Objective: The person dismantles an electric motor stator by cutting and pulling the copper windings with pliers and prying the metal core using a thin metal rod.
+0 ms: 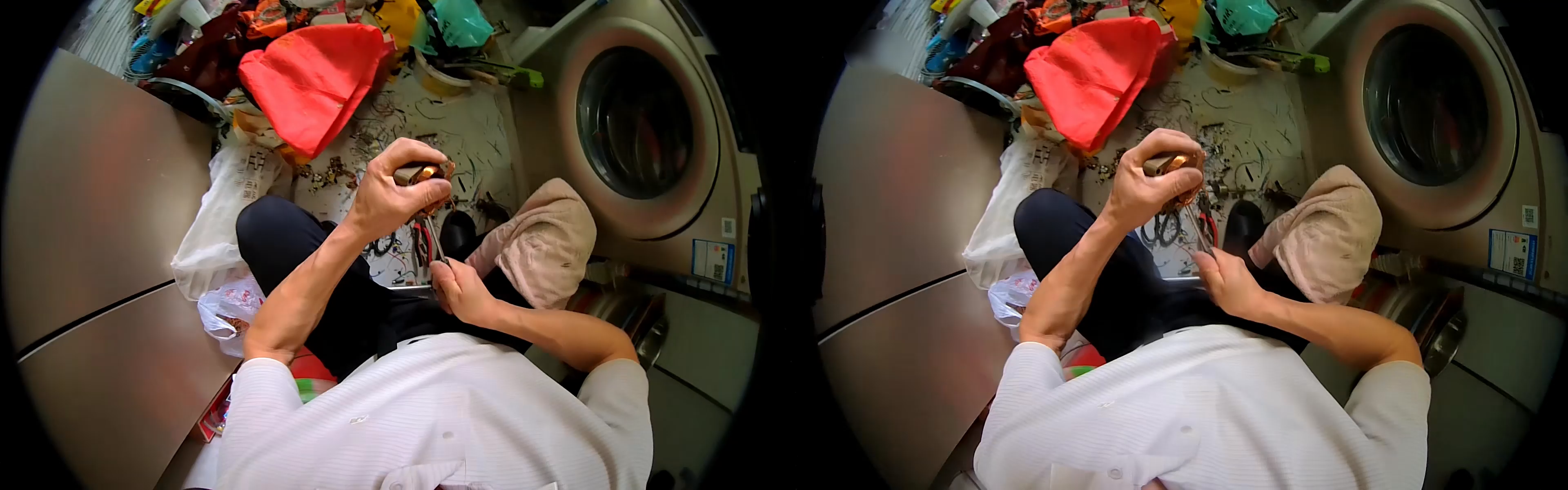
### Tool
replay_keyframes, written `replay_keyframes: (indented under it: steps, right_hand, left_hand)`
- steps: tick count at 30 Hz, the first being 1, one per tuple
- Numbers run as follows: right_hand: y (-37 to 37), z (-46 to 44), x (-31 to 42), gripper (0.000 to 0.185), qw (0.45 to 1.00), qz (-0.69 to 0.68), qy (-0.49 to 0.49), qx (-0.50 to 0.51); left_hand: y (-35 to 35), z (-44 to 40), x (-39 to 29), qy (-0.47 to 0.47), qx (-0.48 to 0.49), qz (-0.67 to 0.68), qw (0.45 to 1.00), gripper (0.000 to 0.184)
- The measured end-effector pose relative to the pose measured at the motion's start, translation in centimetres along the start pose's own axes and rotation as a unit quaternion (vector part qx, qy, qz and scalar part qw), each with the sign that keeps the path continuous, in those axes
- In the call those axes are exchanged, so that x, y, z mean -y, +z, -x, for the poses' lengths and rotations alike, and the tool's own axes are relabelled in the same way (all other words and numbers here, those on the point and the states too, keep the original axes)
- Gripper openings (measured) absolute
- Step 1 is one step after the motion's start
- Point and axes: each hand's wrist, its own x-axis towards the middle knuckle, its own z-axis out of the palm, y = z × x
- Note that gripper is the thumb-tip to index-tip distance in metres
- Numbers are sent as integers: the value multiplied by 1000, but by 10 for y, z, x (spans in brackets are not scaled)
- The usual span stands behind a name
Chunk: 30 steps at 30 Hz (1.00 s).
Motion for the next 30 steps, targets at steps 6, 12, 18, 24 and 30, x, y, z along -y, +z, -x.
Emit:
replay_keyframes:
  steps: [6,12,18,24,30]
  right_hand:
    - [-6,40,-8,32,998,53,11,22]
    - [-25,62,17,32,989,133,35,47]
    - [-32,80,37,37,979,162,113,58]
    - [-40,70,56,47,980,150,122,49]
    - [-41,49,73,39,990,28,133,46]
  left_hand:
    - [19,19,-7,102,54,-67,991,34]
    - [32,28,-14,155,68,-66,983,37]
    - [39,30,-15,160,77,-74,981,35]
    - [30,18,-14,144,39,-62,987,30]
    - [21,13,-13,-114,-2,181,977,16]
